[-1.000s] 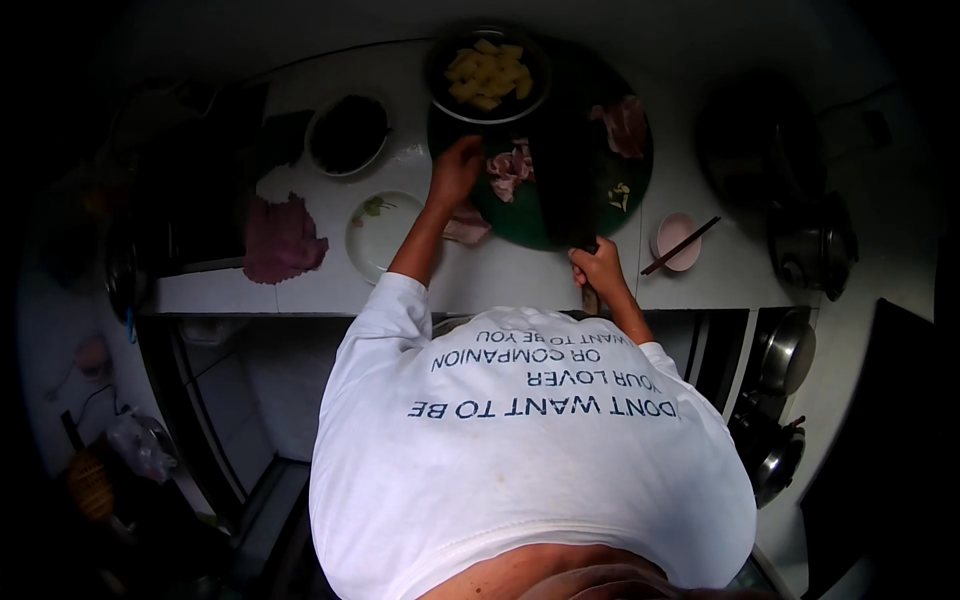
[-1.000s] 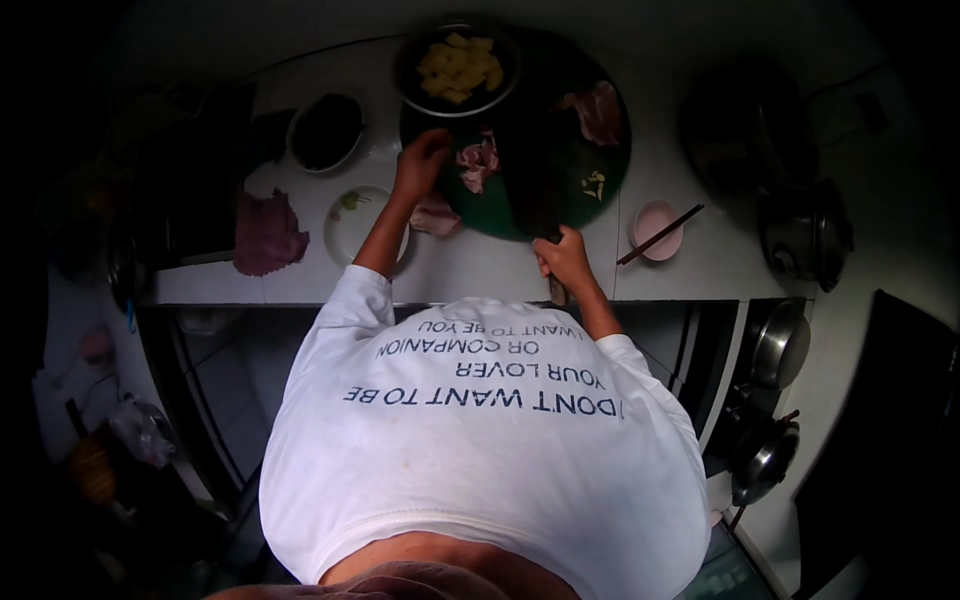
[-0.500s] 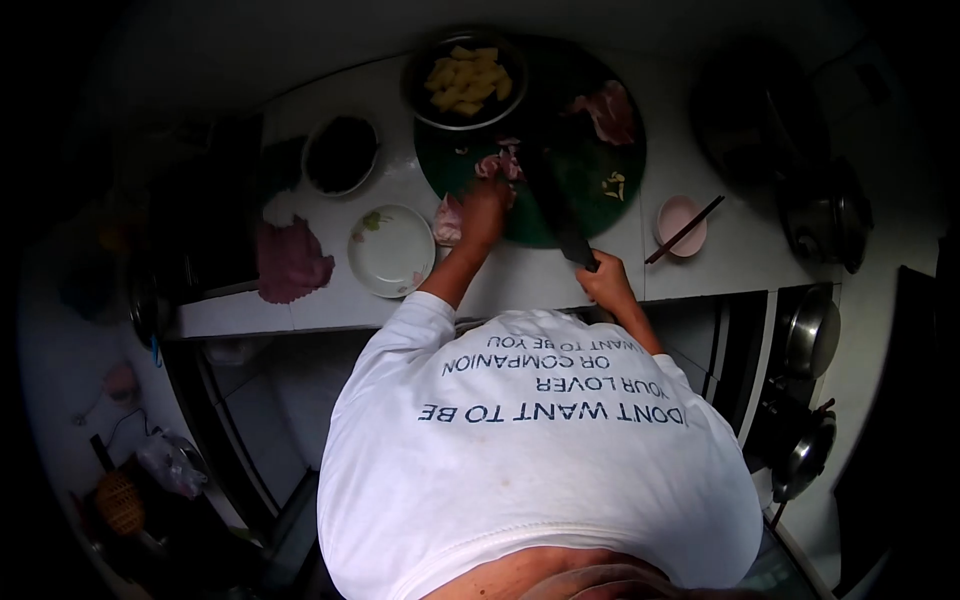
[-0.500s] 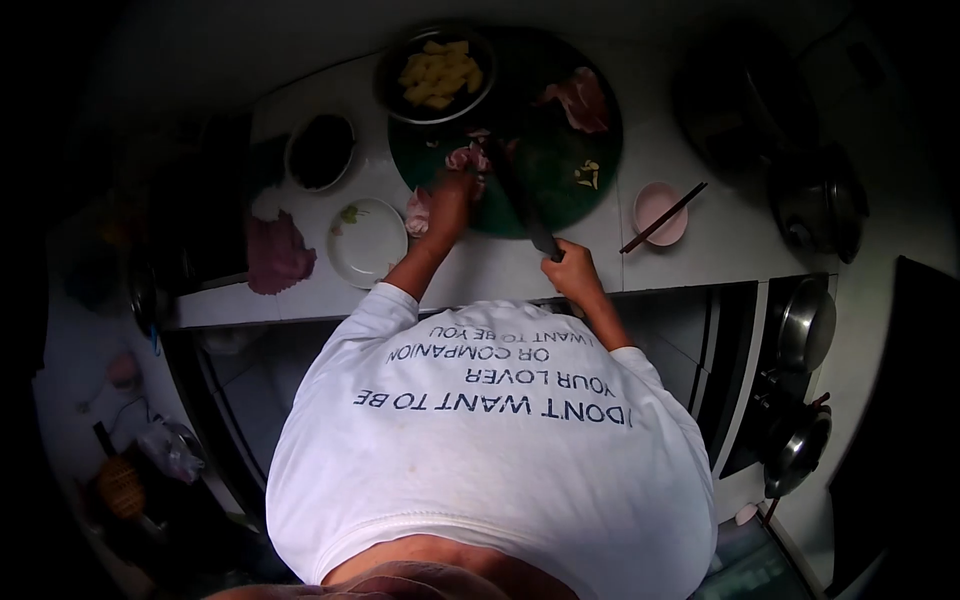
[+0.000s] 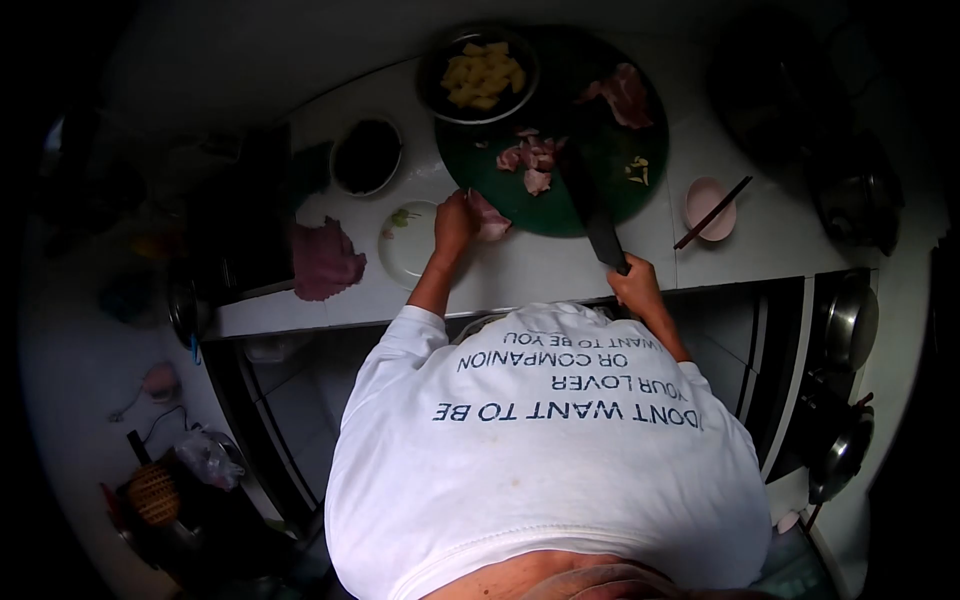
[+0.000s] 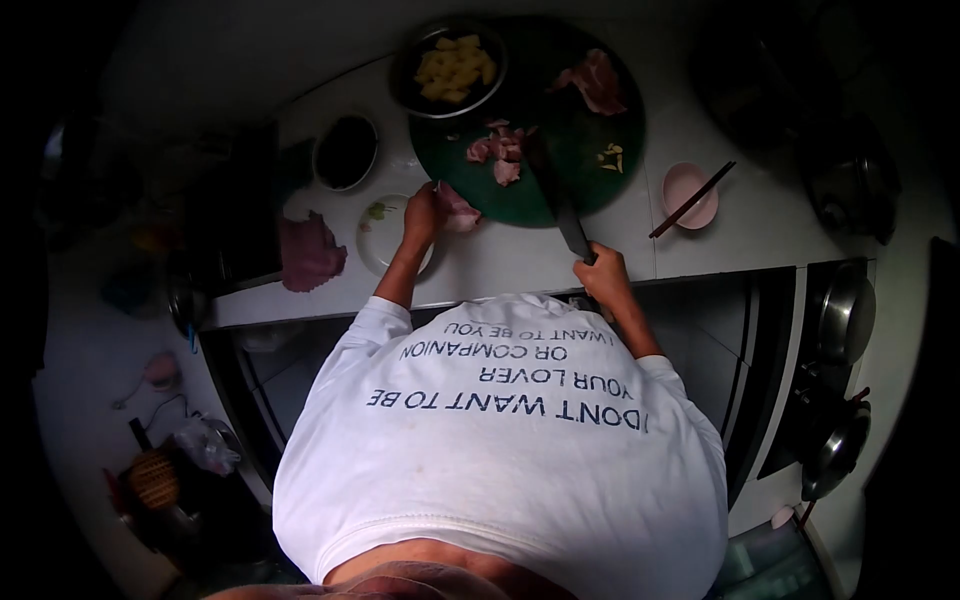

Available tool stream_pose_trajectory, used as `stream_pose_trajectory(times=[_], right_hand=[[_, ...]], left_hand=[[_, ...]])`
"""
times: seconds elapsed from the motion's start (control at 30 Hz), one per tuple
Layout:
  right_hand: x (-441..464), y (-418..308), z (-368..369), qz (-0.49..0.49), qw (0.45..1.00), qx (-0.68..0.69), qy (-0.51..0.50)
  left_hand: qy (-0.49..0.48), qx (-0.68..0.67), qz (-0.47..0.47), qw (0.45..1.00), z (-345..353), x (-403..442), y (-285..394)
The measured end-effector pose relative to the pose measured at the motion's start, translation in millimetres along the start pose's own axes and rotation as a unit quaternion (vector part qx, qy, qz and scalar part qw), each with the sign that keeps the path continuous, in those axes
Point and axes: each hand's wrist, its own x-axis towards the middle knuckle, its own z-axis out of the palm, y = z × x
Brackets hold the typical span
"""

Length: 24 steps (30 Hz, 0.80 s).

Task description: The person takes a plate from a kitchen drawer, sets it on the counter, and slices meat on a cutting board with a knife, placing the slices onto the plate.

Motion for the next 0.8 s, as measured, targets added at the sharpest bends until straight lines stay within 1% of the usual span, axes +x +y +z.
stream_pose_trajectory(times=[0.03, 0.07, 0.13, 0.27, 0.37, 0.47, 0.57, 0.67, 0.8], right_hand=[[0.2, 0.1, 1.3, -0.005, 1.0, -0.012, 0.002], [0.8, 2.5, 3.0, -0.017, 1.0, -0.02, 0.006], [2.7, 9.1, 8.0, -0.041, 0.998, -0.037, 0.013], [-0.1, -0.5, 13.8, -0.034, 0.998, -0.052, 0.014], [-5.0, -5.1, 16.5, -0.044, 0.998, -0.046, 0.022], [-7.6, -2.3, 18.3, -0.032, 0.999, -0.032, 0.025], [-11.2, 4.0, 18.3, -0.013, 0.999, -0.023, 0.027], [-13.2, 6.8, 17.2, -0.011, 0.999, -0.016, 0.032], [-17.3, 6.8, 15.3, 0.007, 1.0, -0.004, 0.029]], left_hand=[[0.001, 0.011, 0.031, 0.999, 6.1, 1.1, -3.3], [-0.007, 0.043, 0.016, 0.999, 5.6, 3.6, 0.6], [-0.03, 0.035, 0.044, 0.998, -0.6, 4.7, 2.8], [-0.046, 0.039, 0.075, 0.995, -11.8, 6.3, 12.1], [-0.074, -0.036, 0.083, 0.993, -20.9, 0.0, 33.7], [-0.101, -0.105, 0.074, 0.987, -12.7, -4.8, 31.3], [-0.033, -0.052, 0.145, 0.988, -3.4, -11.6, 15.1], [-0.04, -0.071, 0.149, 0.985, 1.5, -17.5, 16.2], [-0.123, -0.113, 0.016, 0.986, -6.0, -25.3, 28.2]])
